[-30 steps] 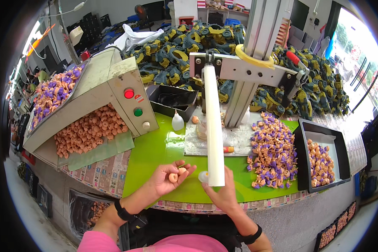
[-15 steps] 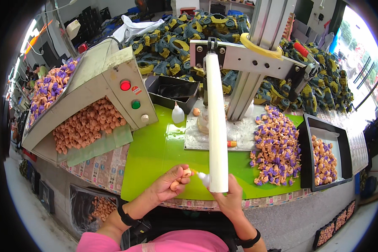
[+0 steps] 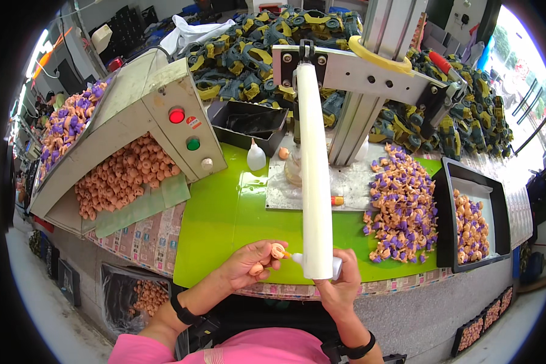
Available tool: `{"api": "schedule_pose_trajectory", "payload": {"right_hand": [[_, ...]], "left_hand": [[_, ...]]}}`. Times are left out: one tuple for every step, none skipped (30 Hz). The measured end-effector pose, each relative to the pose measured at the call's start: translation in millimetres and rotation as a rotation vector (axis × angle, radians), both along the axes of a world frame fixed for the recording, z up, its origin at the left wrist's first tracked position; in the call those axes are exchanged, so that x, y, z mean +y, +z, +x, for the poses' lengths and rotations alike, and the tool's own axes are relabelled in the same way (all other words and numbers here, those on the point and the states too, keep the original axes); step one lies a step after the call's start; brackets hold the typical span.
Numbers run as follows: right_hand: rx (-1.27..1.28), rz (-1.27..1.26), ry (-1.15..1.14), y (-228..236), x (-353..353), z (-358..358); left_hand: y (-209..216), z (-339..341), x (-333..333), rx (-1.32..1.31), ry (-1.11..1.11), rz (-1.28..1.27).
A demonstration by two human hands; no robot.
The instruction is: Applying adhesive to small plastic toy components and assembling them.
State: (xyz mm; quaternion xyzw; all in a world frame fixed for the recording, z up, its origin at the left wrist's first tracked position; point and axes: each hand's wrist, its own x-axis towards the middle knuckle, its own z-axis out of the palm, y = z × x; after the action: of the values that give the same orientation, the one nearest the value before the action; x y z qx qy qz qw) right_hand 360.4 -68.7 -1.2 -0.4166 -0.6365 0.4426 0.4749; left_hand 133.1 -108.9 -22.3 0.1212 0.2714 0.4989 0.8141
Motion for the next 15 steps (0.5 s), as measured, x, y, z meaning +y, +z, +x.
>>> {"api": "schedule_pose_trajectory", "payload": {"right_hand": [[-0.023,0.013,0.002,-0.7,-0.3,-0.6],[-0.023,0.011,0.002,0.5,-0.3,-2.1],[-0.021,0.035,0.005,3.9,0.4,-4.3],[-0.018,0.059,0.007,6.7,0.8,-6.1],[-0.018,0.057,0.007,8.5,0.7,-7.1],[-0.011,0.037,0.009,9.9,0.6,-8.0],[-0.004,0.016,0.012,10.3,0.5,-8.6],[-0.004,0.014,0.011,9.4,0.8,-8.7],[-0.008,0.021,0.014,8.1,0.9,-8.7],[-0.013,0.028,0.016,7.4,0.8,-8.7],[-0.012,0.026,0.016,8.6,0.4,-9.3],[-0.003,0.014,0.019,10.8,-0.1,-10.3],[0.007,0.003,0.022,11.8,-0.4,-10.8],[0.006,0.001,0.022,11.4,-0.6,-10.7],[-0.001,0.001,0.024,11.3,-0.6,-10.3]], "left_hand": [[-0.3,0.2,0.0,0.02,-0.012,0.005],[0.2,0.3,-0.3,0.02,-0.011,0.003],[1.6,0.5,-0.1,0.029,-0.011,-0.001],[2.7,0.6,0.1,0.037,-0.012,-0.004],[3.1,0.6,0.2,0.037,-0.012,-0.006],[3.3,0.6,0.4,0.036,-0.012,-0.009],[3.4,0.5,0.6,0.034,-0.013,-0.011],[3.4,0.3,0.9,0.034,-0.013,-0.013],[3.8,0.3,0.7,0.035,-0.014,-0.007],[3.9,0.2,0.6,0.035,-0.015,-0.002],[3.6,0.2,0.6,0.035,-0.015,-0.004],[2.6,0.1,0.6,0.037,-0.016,0.001],[1.9,0.1,0.6,0.039,-0.017,0.006],[1.8,0.1,0.5,0.039,-0.017,0.004],[2.5,0.1,0.5,0.045,-0.019,0.002]]}}
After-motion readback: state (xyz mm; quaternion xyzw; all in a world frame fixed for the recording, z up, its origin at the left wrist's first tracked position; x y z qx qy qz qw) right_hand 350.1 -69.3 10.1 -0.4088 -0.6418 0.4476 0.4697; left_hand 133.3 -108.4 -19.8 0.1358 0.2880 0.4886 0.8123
